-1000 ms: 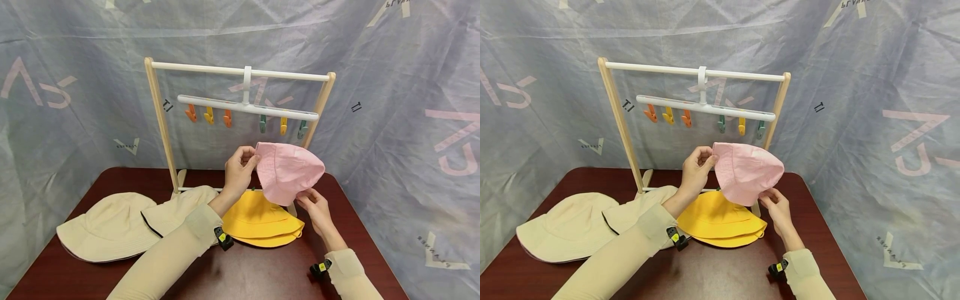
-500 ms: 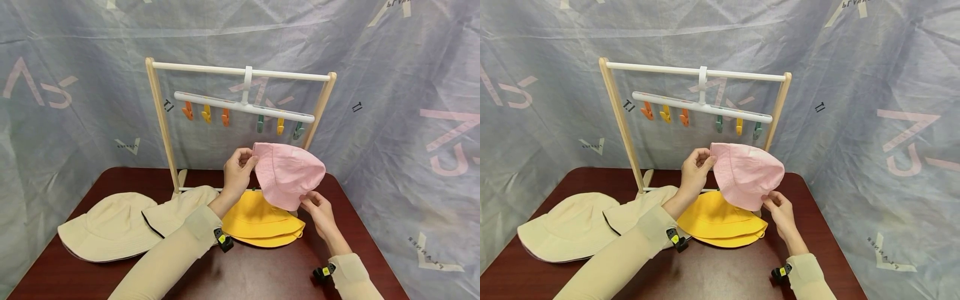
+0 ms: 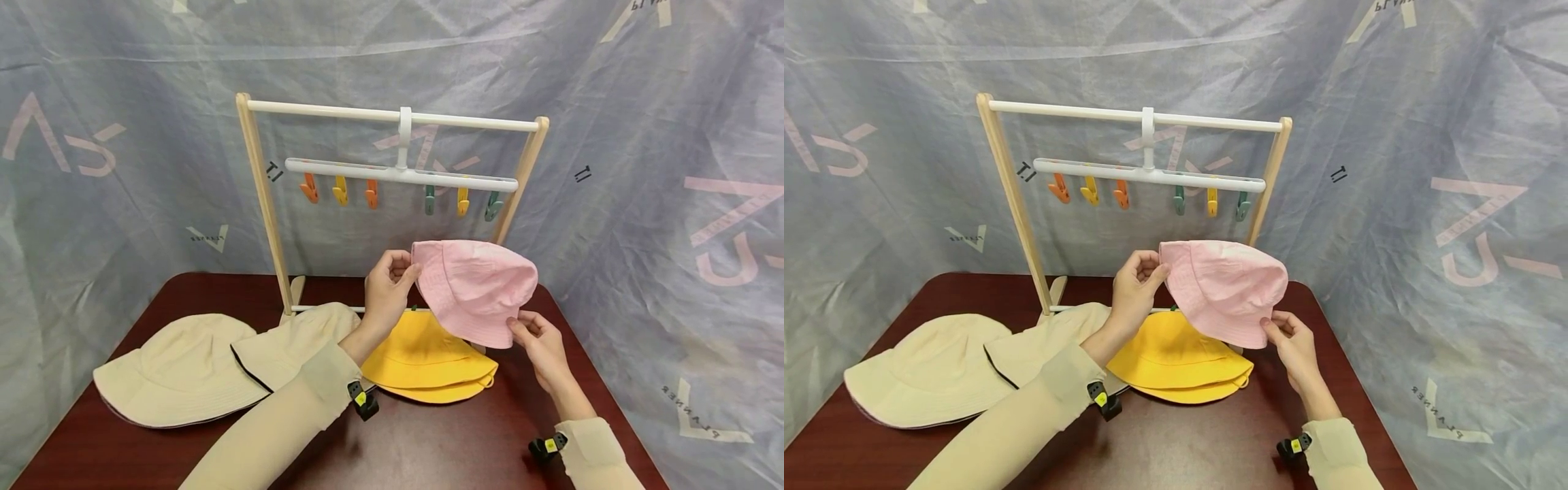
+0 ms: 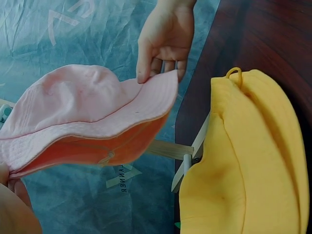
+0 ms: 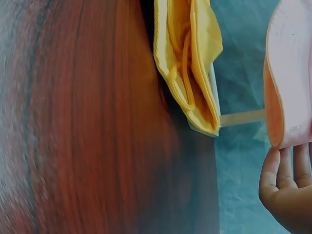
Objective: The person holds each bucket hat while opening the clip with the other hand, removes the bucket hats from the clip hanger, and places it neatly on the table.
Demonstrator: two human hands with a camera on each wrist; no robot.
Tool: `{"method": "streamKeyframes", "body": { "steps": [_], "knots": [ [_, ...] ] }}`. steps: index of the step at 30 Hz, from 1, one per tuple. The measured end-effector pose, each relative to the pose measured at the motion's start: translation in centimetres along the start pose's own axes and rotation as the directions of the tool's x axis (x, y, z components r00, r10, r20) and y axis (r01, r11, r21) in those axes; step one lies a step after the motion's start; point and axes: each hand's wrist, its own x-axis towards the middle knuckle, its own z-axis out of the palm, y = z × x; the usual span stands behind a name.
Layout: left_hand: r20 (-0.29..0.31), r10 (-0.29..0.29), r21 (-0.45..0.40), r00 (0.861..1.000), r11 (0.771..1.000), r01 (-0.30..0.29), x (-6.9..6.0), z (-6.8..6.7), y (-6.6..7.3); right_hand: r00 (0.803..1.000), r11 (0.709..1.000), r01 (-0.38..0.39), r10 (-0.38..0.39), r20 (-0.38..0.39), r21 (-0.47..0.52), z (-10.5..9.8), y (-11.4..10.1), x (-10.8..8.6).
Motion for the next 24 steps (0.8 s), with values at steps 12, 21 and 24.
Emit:
{"method": "streamKeyframes", "body": {
  "steps": [12,21,24],
  "knots": [
    [0.054,0.000,0.082,0.999,0.997,-0.004,-1.4,-0.1,-0.6,1.000,0.997,0.016,-0.016,0.004,-0.073,-2.4,-1.3,-0.1],
    [0.075,-0.002,0.098,0.997,0.995,-0.006,-2.8,0.2,-1.3,0.999,0.984,0.051,-0.051,0.002,-0.171,-4.7,-2.1,-0.1],
    [0.084,-0.009,0.100,0.996,0.995,0.001,-3.3,0.4,-1.6,0.998,0.972,0.062,-0.061,0.012,-0.226,-5.5,-2.3,-0.2]
  ]
}}
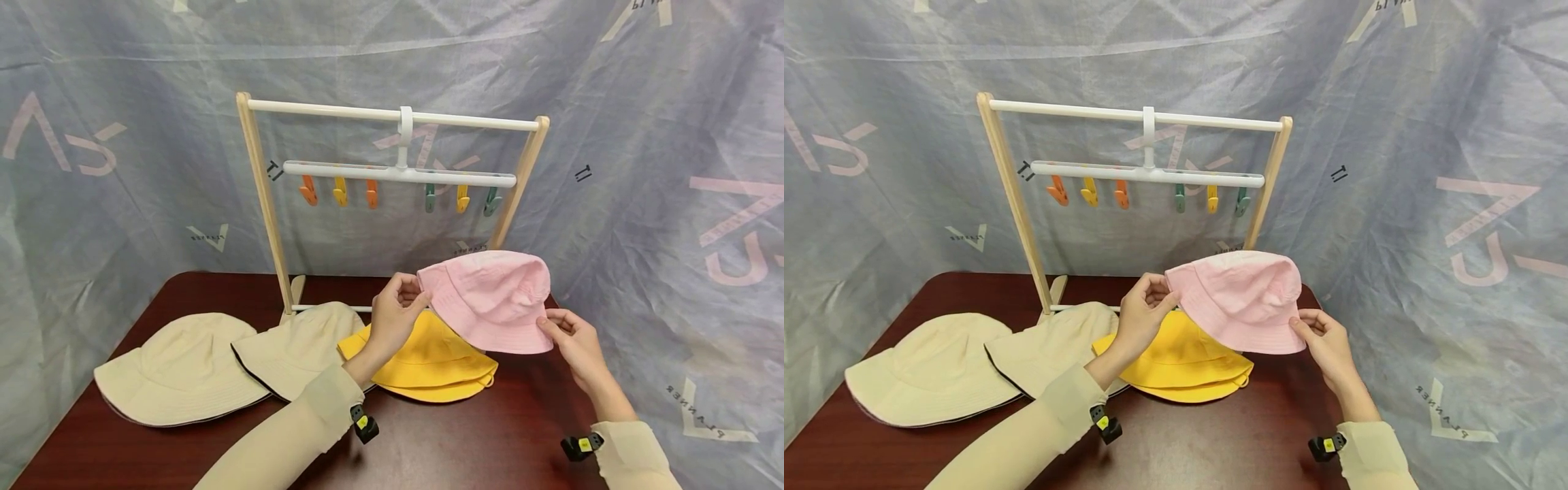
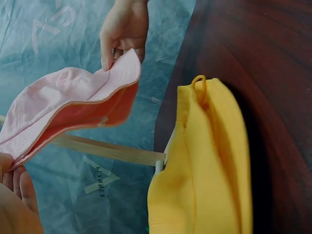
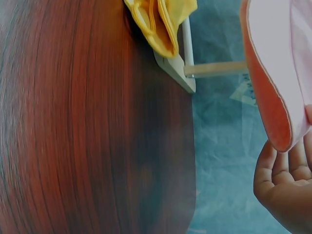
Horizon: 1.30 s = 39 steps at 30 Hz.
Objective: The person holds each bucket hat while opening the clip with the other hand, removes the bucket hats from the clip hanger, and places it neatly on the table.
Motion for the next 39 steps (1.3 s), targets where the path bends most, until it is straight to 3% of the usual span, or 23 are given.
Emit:
{"method": "streamKeyframes", "body": {
  "steps": [10,17,28,33,39],
  "knots": [
    [0.046,-0.029,-0.006,0.999,1.000,0.029,-1.2,0.7,-1.3,0.998,0.993,0.049,-0.045,0.038,-0.112,-2.2,0.0,0.0],
    [0.078,-0.074,0.062,0.994,0.996,0.069,-1.9,1.1,-1.8,0.997,0.980,0.060,-0.048,0.064,-0.192,-3.4,-0.1,0.1],
    [0.149,-0.171,0.188,0.974,0.972,0.142,-3.2,1.7,-2.5,0.996,0.969,0.062,-0.045,0.078,-0.240,-4.3,0.1,0.0],
    [0.179,-0.218,0.215,0.959,0.960,0.178,-3.7,2.2,-3.0,0.995,0.949,0.079,-0.058,0.078,-0.306,-4.6,0.4,-0.2],
    [0.175,-0.269,0.219,0.947,0.948,0.229,-4.4,2.9,-3.4,0.994,0.913,0.103,-0.078,0.079,-0.394,-5.0,0.8,-0.1]
  ]
}}
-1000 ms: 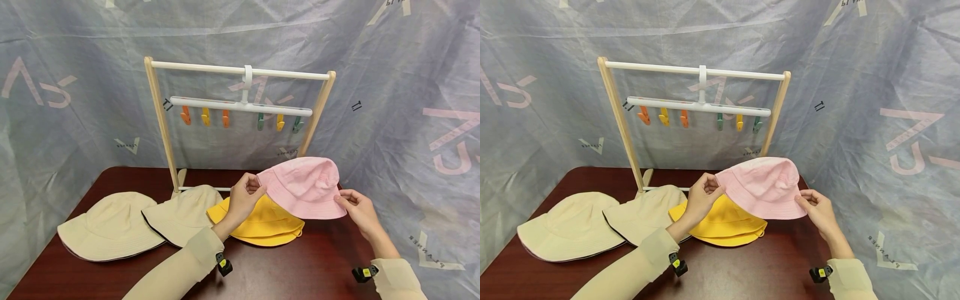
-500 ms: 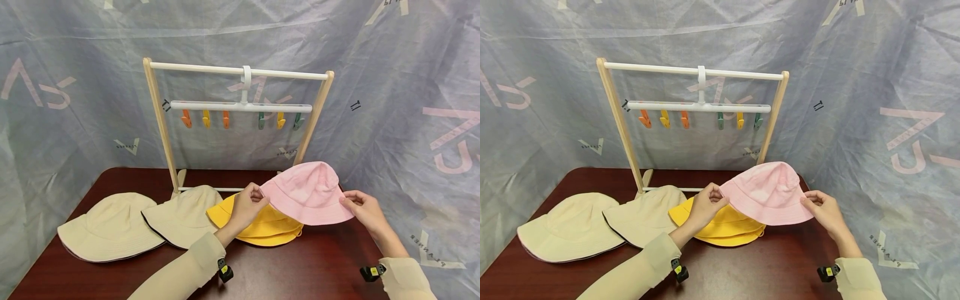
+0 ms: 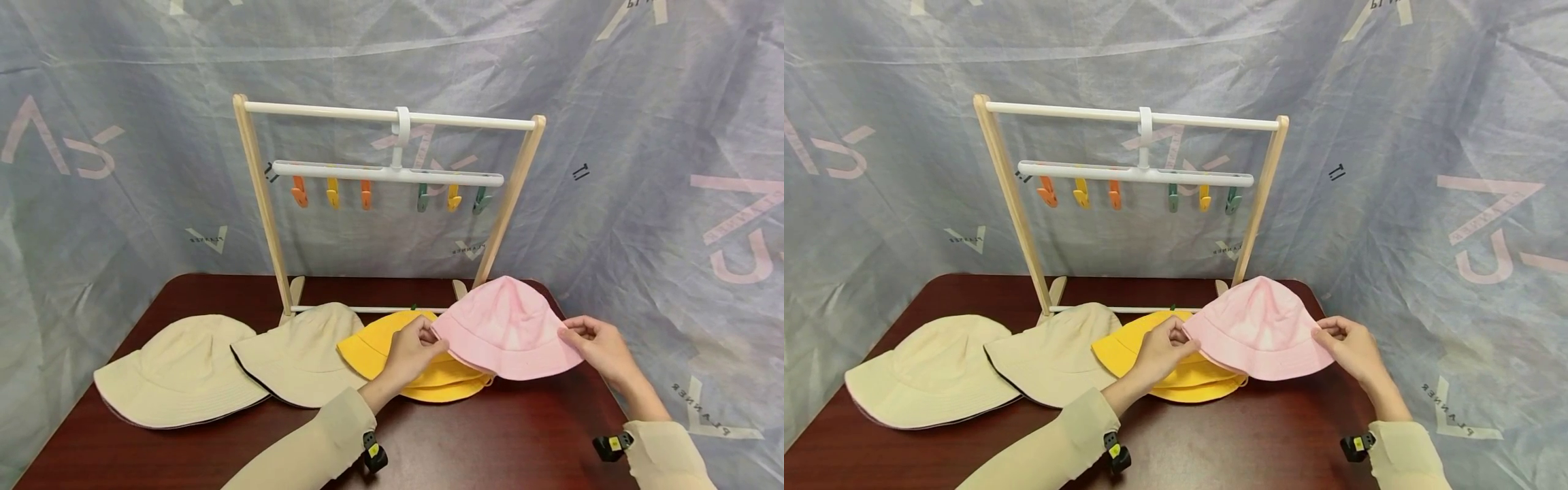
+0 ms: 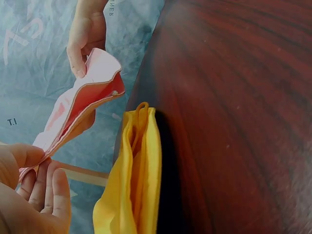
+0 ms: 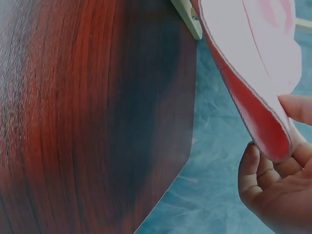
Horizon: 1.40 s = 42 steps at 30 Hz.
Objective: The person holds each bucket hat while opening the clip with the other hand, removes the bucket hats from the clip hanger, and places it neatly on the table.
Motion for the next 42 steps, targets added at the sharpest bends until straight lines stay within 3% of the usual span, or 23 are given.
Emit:
{"method": "streamKeyframes", "body": {
  "steps": [12,22,42],
  "knots": [
    [0.021,-0.058,0.034,0.998,0.998,0.057,-0.9,1.8,-0.7,0.997,0.989,-0.028,0.038,0.066,-0.145,-0.6,1.3,-0.2],
    [0.043,-0.089,0.073,0.995,0.994,0.086,-1.0,2.8,-1.2,0.994,0.986,-0.044,0.059,0.092,-0.158,-0.4,2.7,0.0],
    [0.066,-0.125,0.099,0.990,0.988,0.118,-0.7,3.4,-2.4,0.995,0.978,-0.027,0.047,0.093,-0.208,0.7,4.0,0.9]
  ]
}}
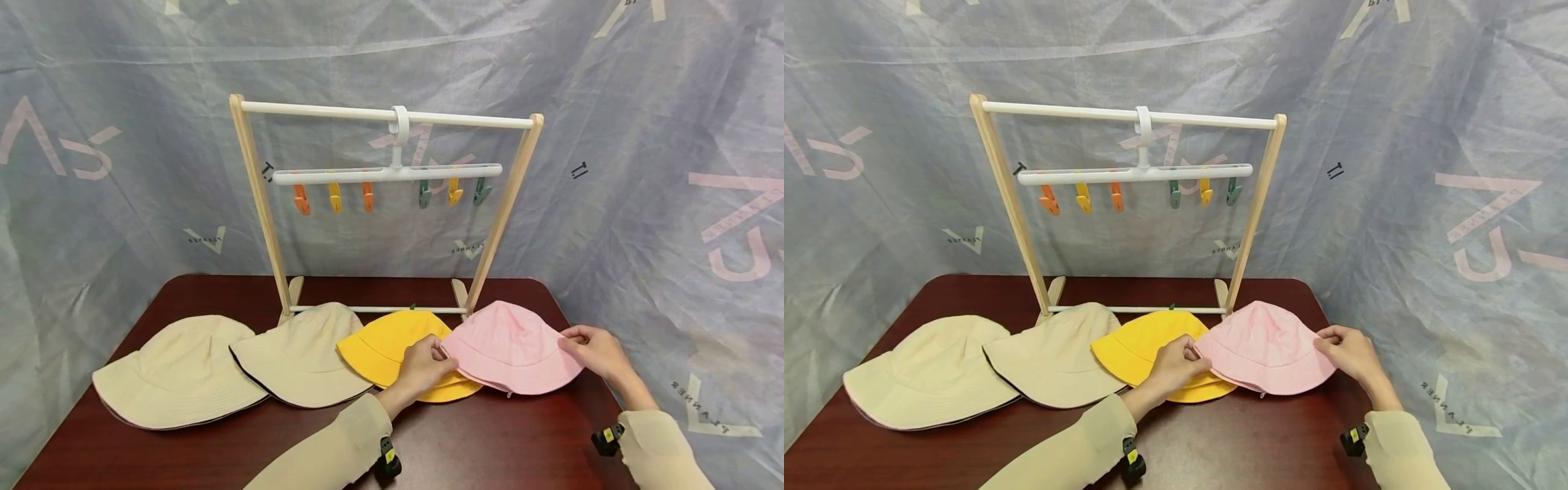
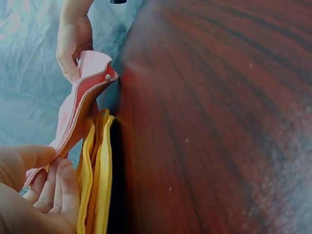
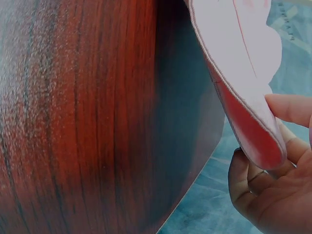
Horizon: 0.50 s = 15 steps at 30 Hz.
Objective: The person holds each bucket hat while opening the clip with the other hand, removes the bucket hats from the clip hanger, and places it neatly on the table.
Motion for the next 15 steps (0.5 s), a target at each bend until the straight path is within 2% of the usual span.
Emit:
{"method": "streamKeyframes", "body": {
  "steps": [8,15],
  "knots": [
    [0.014,-0.005,0.026,1.000,1.000,0.005,0.0,0.3,-0.1,0.999,1.000,-0.022,0.022,0.047,0.000,0.0,0.4,0.1],
    [0.007,0.031,0.077,0.999,0.997,-0.032,0.0,0.7,-0.1,1.000,0.998,-0.019,0.021,0.023,-0.056,0.5,1.2,0.3]
  ]
}}
